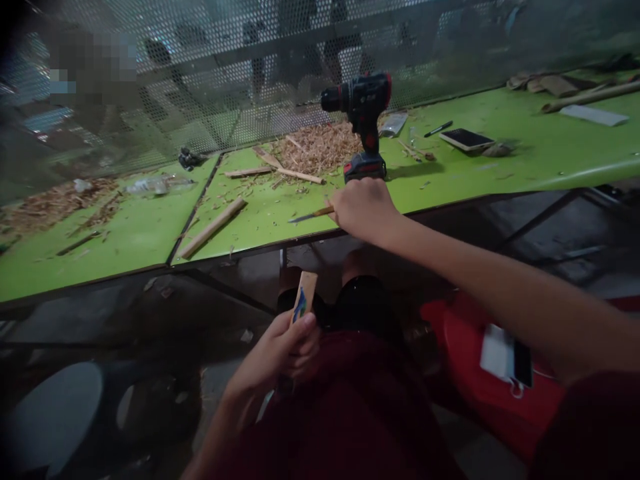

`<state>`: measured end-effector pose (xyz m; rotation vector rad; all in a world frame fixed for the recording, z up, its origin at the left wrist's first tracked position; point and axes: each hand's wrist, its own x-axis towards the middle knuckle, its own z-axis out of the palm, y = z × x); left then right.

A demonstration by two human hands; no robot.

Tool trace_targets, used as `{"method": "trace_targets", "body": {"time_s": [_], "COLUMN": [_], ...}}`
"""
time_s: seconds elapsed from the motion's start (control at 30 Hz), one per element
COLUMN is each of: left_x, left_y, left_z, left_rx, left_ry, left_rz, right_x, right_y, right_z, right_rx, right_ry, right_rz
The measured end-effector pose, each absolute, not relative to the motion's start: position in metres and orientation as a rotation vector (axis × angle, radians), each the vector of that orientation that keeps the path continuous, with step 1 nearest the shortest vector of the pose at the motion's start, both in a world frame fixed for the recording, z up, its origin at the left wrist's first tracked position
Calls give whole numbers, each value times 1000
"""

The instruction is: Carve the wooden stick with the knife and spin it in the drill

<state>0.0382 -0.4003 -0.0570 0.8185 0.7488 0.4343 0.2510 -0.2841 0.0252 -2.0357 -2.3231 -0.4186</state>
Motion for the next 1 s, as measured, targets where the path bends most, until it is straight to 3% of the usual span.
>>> {"method": "trace_targets", "body": {"time_s": [0.23, 0.87, 1.0], "left_x": [39, 36, 33], "left_y": [-395, -393, -401], "left_z": [-61, -67, -67], "left_rx": [832, 876, 884], "left_ry": [745, 791, 753], "left_rz": [421, 482, 445], "right_x": [239, 228, 239], "right_y": [-324, -295, -274], "right_z": [-1, -18, -12], "right_rx": [-1852, -1672, -1880], "right_ry": [-2547, -2575, -2539], "right_rz": [-154, -217, -309]}}
